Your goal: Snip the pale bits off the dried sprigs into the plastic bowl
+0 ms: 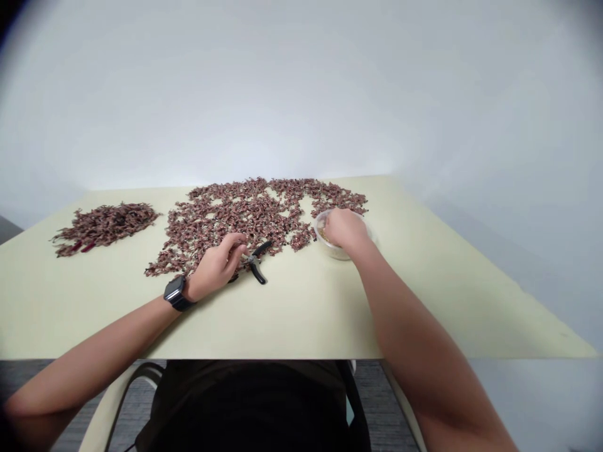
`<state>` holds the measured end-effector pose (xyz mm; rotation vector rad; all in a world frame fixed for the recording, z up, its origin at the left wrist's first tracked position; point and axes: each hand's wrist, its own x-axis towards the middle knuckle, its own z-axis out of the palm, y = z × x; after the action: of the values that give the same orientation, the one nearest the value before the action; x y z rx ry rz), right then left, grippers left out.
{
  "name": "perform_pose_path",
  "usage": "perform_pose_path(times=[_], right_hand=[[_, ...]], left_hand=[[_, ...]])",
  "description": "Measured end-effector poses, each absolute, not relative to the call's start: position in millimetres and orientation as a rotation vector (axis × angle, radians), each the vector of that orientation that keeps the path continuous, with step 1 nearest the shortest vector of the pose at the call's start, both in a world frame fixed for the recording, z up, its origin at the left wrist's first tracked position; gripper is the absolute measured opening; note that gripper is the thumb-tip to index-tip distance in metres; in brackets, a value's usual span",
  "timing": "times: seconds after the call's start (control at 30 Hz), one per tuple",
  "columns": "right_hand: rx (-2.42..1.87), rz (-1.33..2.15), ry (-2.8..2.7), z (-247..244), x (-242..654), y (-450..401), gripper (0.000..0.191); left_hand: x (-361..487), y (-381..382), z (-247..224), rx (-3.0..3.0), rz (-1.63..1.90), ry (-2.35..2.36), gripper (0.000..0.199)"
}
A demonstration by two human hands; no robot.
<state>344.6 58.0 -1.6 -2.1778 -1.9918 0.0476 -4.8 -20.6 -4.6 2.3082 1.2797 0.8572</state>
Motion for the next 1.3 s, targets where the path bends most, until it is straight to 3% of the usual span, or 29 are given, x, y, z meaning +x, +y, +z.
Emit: perform_pose_path(times=[0.27,1.3], right_hand=[[-2.197,-0.006,-2.022,-1.4,338.7,58.0,0.018],[-2.184,0.115,-2.151,9.4,332.8,50.4,0.025]], left_hand=[[-4.1,-18.8,-5.0,2.109,0.979,1.19,0.028],[-6.4,-12.0,-14.4,2.212,0.897,1.203,0.025]])
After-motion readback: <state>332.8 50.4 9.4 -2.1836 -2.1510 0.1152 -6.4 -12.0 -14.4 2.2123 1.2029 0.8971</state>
